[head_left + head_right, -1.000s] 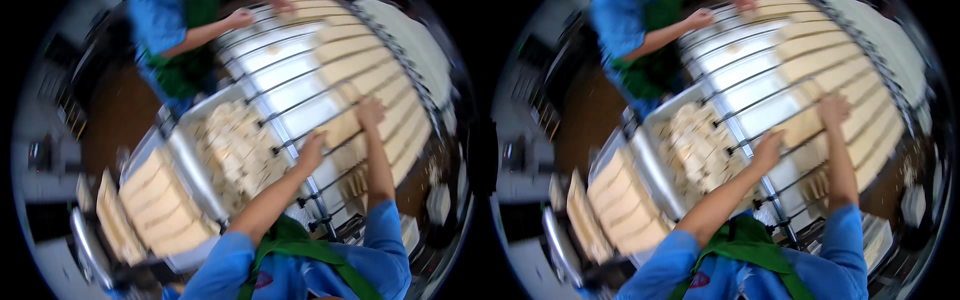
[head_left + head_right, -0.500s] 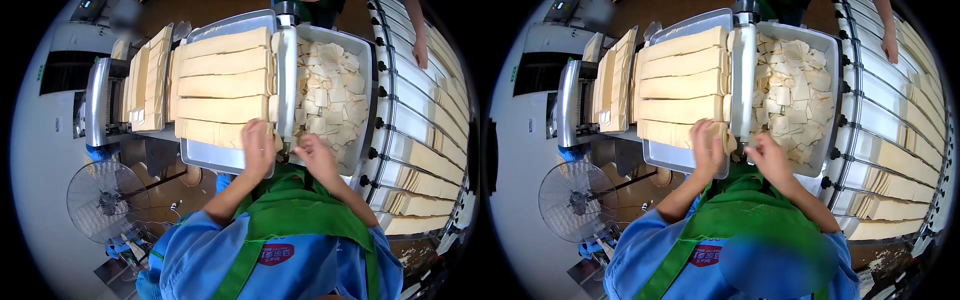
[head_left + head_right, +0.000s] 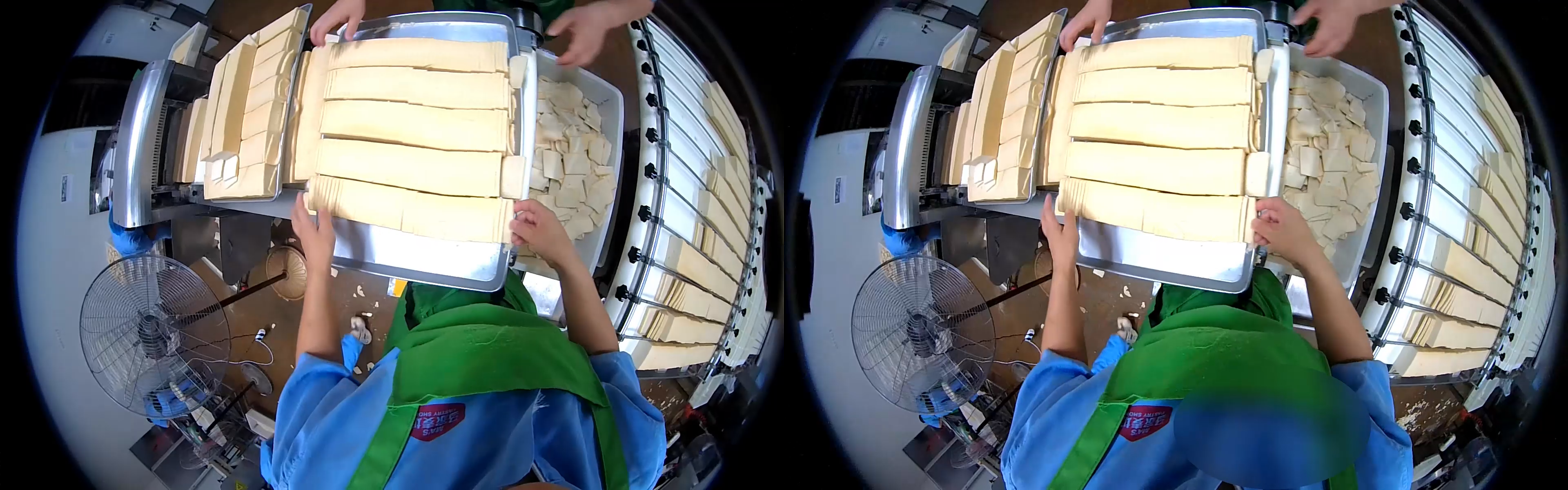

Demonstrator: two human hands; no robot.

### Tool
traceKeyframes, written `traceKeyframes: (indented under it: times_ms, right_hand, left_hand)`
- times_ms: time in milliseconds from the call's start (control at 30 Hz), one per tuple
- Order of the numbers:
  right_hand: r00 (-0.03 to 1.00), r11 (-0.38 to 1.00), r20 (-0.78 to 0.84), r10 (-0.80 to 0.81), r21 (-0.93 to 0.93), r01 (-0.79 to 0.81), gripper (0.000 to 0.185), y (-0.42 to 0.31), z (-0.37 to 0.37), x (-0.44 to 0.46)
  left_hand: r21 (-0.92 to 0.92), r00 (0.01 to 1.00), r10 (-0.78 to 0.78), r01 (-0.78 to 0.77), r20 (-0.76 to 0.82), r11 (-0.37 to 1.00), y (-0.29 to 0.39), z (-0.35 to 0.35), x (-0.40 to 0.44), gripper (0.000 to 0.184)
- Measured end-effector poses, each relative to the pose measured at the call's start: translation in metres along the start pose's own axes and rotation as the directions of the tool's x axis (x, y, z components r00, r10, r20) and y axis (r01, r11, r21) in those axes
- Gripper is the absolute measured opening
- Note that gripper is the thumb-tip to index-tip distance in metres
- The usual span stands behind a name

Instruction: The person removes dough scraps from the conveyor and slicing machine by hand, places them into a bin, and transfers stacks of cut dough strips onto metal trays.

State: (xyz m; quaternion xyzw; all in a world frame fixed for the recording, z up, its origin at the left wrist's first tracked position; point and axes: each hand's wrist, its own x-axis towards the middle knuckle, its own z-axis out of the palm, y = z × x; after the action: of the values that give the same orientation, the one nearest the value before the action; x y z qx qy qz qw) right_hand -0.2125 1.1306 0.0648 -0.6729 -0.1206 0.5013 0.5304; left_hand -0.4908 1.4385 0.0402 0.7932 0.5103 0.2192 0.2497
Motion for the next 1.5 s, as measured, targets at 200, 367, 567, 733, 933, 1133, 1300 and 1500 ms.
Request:
traceKeyframes:
  times_ms: [200, 367, 567, 733, 933, 1133, 1300, 1500]
  right_hand:
    - [0.835, 0.71, -0.502, -0.225, -0.671, -0.212, 0.048, -0.043, -0.018, -0.045]
    - [0.951, 0.623, -0.16, -0.263, -0.781, 0.041, 0.085, -0.029, 0.067, -0.022]
    - [0.972, 0.51, -0.233, -0.032, -0.84, -0.185, 0.092, -0.025, 0.1, -0.027]
    - [0.948, 0.315, -0.318, -0.03, -0.903, -0.293, 0.062, -0.007, 0.117, -0.005]
    - [0.78, 0.408, -0.137, -0.611, -0.899, 0.161, 0.047, 0.013, 0.092, -0.041]
    - [0.686, 0.88, -0.558, -0.466, -0.213, 0.425, 0.069, -0.068, -0.026, -0.057]
    - [0.342, 0.462, -0.433, -0.834, -0.887, 0.003, 0.083, -0.049, -0.165, -0.089]
    - [0.56, 0.79, -0.635, -0.533, -0.61, 0.06, 0.094, -0.031, -0.308, -0.138]
  left_hand:
    - [-0.111, 0.917, 0.134, -0.099, 0.376, 0.989, -0.005, 0.004, 0.042, 0.049]
    - [-0.069, 0.934, 0.114, -0.096, 0.338, 0.993, 0.006, 0.018, 0.042, 0.057]
    - [0.005, 0.706, 0.149, -0.211, 0.693, 0.977, -0.003, -0.023, 0.024, 0.086]
    - [0.178, 0.645, 0.165, -0.431, 0.746, 0.884, 0.021, -0.001, 0.036, 0.099]
    - [-0.02, 0.783, 0.596, -0.603, 0.18, 0.798, 0.022, -0.015, 0.002, 0.084]
    - [-0.385, 0.81, 0.476, -0.583, -0.343, 0.715, 0.147, 0.037, -0.019, 0.082]
    - [-0.191, 0.85, 0.521, -0.525, -0.077, 0.829, 0.31, 0.096, -0.067, 0.084]
    - [-0.028, 0.724, 0.587, -0.621, 0.364, 0.783, 0.431, 0.165, -0.133, 0.079]
